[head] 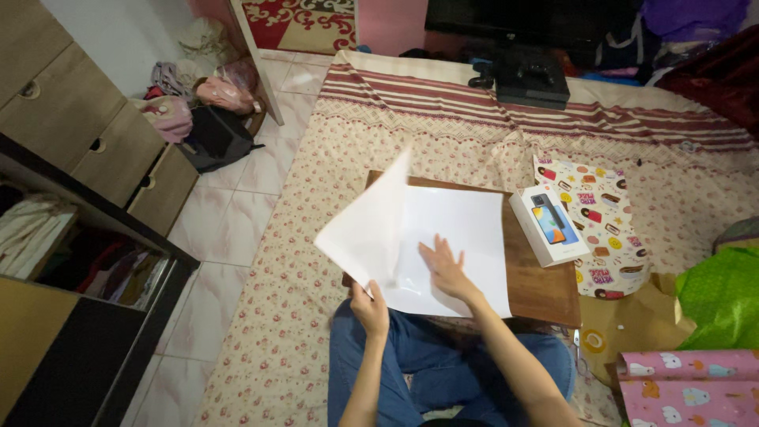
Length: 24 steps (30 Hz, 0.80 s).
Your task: The person sits on the floor and wraps a small rectangular box using patterned wrapping paper and scissors. They unroll the paper, place the box on it, fold the paper around the box, and cut the paper to size.
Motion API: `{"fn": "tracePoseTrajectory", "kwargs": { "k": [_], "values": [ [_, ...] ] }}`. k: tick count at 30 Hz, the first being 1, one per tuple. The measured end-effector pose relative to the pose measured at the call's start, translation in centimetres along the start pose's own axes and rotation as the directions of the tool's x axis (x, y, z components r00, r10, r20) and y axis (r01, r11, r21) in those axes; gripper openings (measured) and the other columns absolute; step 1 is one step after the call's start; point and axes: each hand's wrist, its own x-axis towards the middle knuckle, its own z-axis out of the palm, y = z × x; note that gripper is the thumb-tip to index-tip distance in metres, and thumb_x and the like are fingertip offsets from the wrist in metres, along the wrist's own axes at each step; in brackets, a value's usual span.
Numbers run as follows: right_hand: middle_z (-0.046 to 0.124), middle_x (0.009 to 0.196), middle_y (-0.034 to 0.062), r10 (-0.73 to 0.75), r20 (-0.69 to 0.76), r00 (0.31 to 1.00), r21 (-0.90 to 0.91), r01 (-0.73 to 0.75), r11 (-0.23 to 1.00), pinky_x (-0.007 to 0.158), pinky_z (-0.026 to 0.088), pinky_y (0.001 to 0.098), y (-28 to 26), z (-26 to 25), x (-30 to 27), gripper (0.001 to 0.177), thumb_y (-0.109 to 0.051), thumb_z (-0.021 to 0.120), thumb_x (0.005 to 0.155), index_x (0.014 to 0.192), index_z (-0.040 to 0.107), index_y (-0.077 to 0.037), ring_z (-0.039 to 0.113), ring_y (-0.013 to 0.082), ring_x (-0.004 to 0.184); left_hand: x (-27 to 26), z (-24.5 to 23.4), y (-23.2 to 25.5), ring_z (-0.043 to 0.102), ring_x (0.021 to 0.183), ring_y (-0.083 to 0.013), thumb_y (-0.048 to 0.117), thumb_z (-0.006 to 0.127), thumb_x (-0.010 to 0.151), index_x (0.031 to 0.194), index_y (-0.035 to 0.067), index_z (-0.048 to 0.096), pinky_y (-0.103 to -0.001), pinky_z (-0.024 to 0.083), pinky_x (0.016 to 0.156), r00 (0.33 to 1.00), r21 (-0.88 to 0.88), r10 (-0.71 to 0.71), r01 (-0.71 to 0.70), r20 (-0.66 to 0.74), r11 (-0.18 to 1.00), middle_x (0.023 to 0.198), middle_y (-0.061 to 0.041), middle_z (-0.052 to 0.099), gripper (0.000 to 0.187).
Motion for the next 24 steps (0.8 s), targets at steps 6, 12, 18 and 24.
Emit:
{"fn": "tracePoseTrajectory", "kwargs": {
  "k": [6,12,18,24],
  "values": [
    [0.014,0.169,0.0169,-0.211,-0.111,0.971,-0.029,0.209,0.978,0.116,-0.002,0.0742,-5.3,2.1,-0.5,0.055,-0.037,0.049,0.103,0.157,0.038,-0.028,0.006,0.0404,0.156,2.3,-2.3,0.1,0.069,0.101,-0.02,-0.003,0.072,0.086,0.127,-0.011,0.05,-0.033,0.059,0.083,0.998,-0.308,-0.022,0.003,-0.056,0.951,0.114,-0.018,0.069,0.047],
    [0.02,0.167,0.0176,-0.319,-0.134,0.938,-0.243,0.281,0.929,0.117,0.004,0.0727,-7.8,-0.5,-1.3,0.054,-0.042,0.05,0.102,0.155,0.044,-0.032,0.012,0.0403,0.155,6.5,-3.5,-4.6,0.067,0.109,-0.0264,0.008,0.07,0.095,0.123,-0.012,0.056,-0.039,0.052,0.094,0.988,-0.25,-0.137,0.15,0.067,0.957,0.121,-0.021,0.069,0.037],
    [0.018,0.166,0.0202,-0.363,-0.11,0.925,-0.25,0.328,0.911,0.118,0.004,0.0686,-7.6,-0.7,-1.2,0.061,-0.047,0.053,0.1,0.156,0.039,-0.028,0.012,0.0411,0.153,5.8,-3.0,-7.3,0.071,0.109,-0.0352,0.023,0.048,0.109,0.124,-0.01,0.064,-0.043,0.053,0.095,0.971,0.114,-0.186,0.169,0.151,0.979,0.116,-0.027,0.073,0.039],
    [0.019,0.166,0.0181,-0.367,-0.2,0.909,-0.093,0.355,0.93,0.119,0.016,0.0583,-4.3,1.8,3.3,0.078,-0.053,0.055,0.097,0.16,0.03,-0.014,0.021,0.0336,0.151,2.8,-2.9,-1.7,0.053,0.135,-0.0387,-0.004,0.053,0.086,0.138,0.001,0.058,-0.051,0.042,0.115,0.757,0.295,0.402,-0.597,0.514,0.746,0.141,-0.021,0.058,0.052]
  ]
}}
